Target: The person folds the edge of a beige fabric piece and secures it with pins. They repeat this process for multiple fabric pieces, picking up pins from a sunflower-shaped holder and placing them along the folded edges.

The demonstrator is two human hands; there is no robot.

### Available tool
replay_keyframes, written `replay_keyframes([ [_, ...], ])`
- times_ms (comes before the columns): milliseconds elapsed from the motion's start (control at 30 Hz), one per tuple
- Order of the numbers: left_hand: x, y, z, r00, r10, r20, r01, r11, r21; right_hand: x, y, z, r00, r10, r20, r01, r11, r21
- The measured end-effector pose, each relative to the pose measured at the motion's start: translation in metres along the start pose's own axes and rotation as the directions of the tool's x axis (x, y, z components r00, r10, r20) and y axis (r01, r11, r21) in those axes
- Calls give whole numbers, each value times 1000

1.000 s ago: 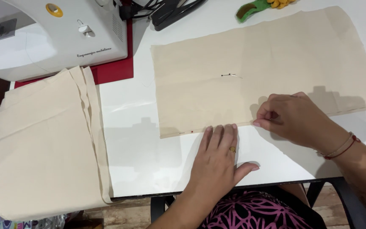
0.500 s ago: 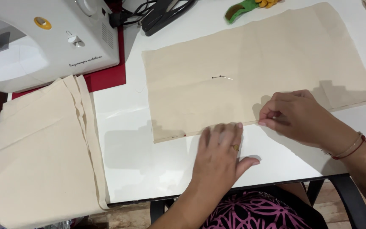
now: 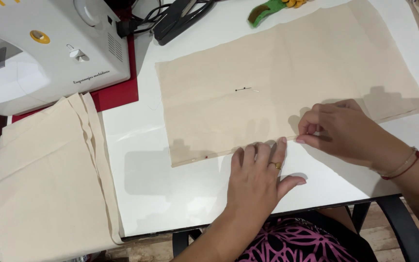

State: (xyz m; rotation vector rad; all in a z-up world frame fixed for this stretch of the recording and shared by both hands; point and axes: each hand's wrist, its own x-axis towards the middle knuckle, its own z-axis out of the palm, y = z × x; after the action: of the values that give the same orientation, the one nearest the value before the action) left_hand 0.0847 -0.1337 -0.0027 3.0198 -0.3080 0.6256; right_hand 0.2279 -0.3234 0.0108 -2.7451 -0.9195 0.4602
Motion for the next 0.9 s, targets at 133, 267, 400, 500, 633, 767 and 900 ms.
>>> replay_keyframes([
  [133, -1, 5, 4, 986, 65, 155, -61, 998, -31, -6, 20, 12, 973, -137, -186, 154, 985, 81],
  [267, 3, 10, 0, 997, 67, 45, -65, 997, -51, -7, 34, 20, 973, -126, -191, 133, 991, 24],
  [400, 11, 14, -1, 999, 54, 0, -54, 998, -21, -5, 24, 6, 988, -62, -139, 60, 998, -20],
  [500, 12, 22, 5, 998, -1, 65, 0, 1000, 27, -3, 14, -7, 997, 73, -37, -73, 997, 0],
  [633, 13, 28, 5, 994, -30, 106, 19, 994, 106, -8, 23, -4, 997, 10, -81, -6, 999, 48],
  [767, 17, 29, 3, 992, 55, 113, -52, 998, -31, -16, 36, 0, 963, -159, -219, 179, 981, 77],
  [900, 17, 31, 8, 995, 69, 67, -73, 996, 56, -15, 47, 7, 968, -145, -205, 149, 989, 4],
])
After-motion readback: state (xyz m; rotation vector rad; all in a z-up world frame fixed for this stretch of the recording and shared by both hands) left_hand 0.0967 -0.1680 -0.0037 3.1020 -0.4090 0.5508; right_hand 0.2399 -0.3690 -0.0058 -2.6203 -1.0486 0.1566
